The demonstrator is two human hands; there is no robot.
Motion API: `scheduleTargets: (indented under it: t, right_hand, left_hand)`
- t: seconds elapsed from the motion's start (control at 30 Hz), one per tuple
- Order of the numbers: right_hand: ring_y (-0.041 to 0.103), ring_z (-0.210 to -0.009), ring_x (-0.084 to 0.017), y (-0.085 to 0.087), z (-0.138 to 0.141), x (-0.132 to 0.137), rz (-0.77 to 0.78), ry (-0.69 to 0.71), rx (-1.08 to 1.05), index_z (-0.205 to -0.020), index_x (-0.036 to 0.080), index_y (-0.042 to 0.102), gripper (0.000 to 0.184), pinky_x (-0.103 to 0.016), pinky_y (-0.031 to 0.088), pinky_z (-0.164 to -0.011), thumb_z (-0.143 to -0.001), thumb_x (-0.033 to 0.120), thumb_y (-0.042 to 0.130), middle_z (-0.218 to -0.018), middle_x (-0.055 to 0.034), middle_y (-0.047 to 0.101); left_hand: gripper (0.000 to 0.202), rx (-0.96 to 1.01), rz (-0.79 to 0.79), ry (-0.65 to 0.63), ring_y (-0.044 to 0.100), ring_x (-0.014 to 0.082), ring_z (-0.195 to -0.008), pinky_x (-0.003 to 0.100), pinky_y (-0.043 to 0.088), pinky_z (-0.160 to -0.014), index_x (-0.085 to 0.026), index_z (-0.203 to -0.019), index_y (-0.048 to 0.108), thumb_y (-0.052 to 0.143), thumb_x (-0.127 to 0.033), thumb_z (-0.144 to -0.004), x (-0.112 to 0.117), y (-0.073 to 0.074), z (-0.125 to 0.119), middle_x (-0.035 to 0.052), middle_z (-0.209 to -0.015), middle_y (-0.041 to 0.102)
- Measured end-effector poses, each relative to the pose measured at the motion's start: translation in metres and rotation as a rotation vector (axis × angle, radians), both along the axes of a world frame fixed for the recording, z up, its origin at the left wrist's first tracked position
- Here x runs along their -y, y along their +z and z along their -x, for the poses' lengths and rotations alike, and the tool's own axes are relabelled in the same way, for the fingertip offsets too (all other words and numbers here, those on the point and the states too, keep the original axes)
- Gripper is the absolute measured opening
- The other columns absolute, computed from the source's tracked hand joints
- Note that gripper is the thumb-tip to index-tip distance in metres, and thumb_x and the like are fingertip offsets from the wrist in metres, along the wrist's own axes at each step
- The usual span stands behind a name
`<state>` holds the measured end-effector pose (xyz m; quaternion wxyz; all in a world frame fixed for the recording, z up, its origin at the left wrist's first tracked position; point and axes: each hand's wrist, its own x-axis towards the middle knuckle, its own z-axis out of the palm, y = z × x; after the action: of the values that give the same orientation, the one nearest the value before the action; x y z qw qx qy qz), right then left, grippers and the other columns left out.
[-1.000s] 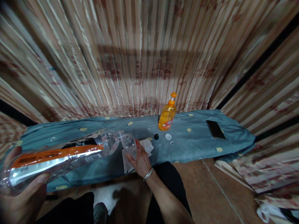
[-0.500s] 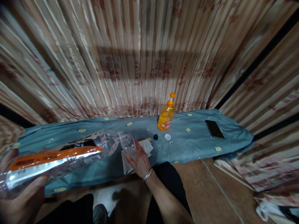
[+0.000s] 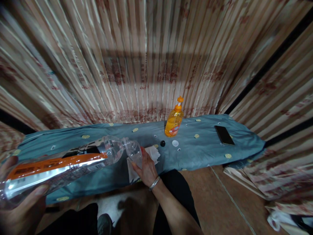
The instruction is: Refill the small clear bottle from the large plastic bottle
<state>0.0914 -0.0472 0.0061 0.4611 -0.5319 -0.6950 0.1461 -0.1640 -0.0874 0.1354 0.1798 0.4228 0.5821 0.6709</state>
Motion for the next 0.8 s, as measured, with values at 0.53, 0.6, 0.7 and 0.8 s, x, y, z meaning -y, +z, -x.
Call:
scheduleTargets:
  t: [0.53, 0.6, 0.7, 0.8]
  right_hand:
    - [0.061, -0.114, -0.029, 0.0014, -0.0003, 0.0005, -0.024, 0.005, 0.013, -0.142, 0.012, 0.03, 0.066, -0.047, 0.054, -0.093, -0.088, 0.039, 0.058, -0.124, -0.0201, 0.061]
    - [0.06, -0.115, -0.03, 0.0007, -0.0007, 0.0003, -0.028, 0.009, 0.019, -0.141, 0.01, 0.031, 0.066, -0.047, 0.053, -0.094, -0.088, 0.038, 0.058, -0.125, -0.0212, 0.06]
    - [0.061, -0.115, -0.029, -0.0001, -0.0013, 0.0002, -0.028, 0.001, 0.02, -0.143, 0.013, 0.03, 0.067, -0.047, 0.053, -0.095, -0.087, 0.038, 0.058, -0.125, -0.0192, 0.06]
    - [0.061, -0.115, -0.029, -0.0002, -0.0015, 0.0003, -0.024, 0.0, 0.018, -0.145, 0.016, 0.028, 0.069, -0.046, 0.052, -0.095, -0.087, 0.038, 0.059, -0.126, -0.017, 0.06]
  left_hand:
    - [0.103, -0.023, -0.035, 0.003, 0.049, 0.0435, -0.121, 0.071, 0.023, -0.107, -0.029, -0.134, 0.049, 0.085, -0.043, -0.038, -0.0008, 0.0005, -0.0013, 0.0061, -0.111, 0.063]
    - [0.102, -0.045, -0.011, 0.024, 0.048, 0.0447, -0.122, 0.072, 0.023, -0.106, -0.029, -0.134, 0.049, 0.084, -0.044, -0.039, 0.0, 0.0, -0.0003, 0.0065, -0.113, 0.063]
    - [0.101, -0.054, 0.018, 0.025, 0.051, 0.0434, -0.119, 0.071, 0.028, -0.105, -0.03, -0.135, 0.047, 0.083, -0.045, -0.041, 0.0012, 0.0006, 0.0001, 0.0062, -0.114, 0.063]
    - [0.101, -0.051, 0.003, 0.007, 0.054, 0.0409, -0.116, 0.068, 0.032, -0.105, -0.029, -0.135, 0.047, 0.083, -0.044, -0.041, 0.0021, 0.0027, -0.0015, 0.006, -0.114, 0.063]
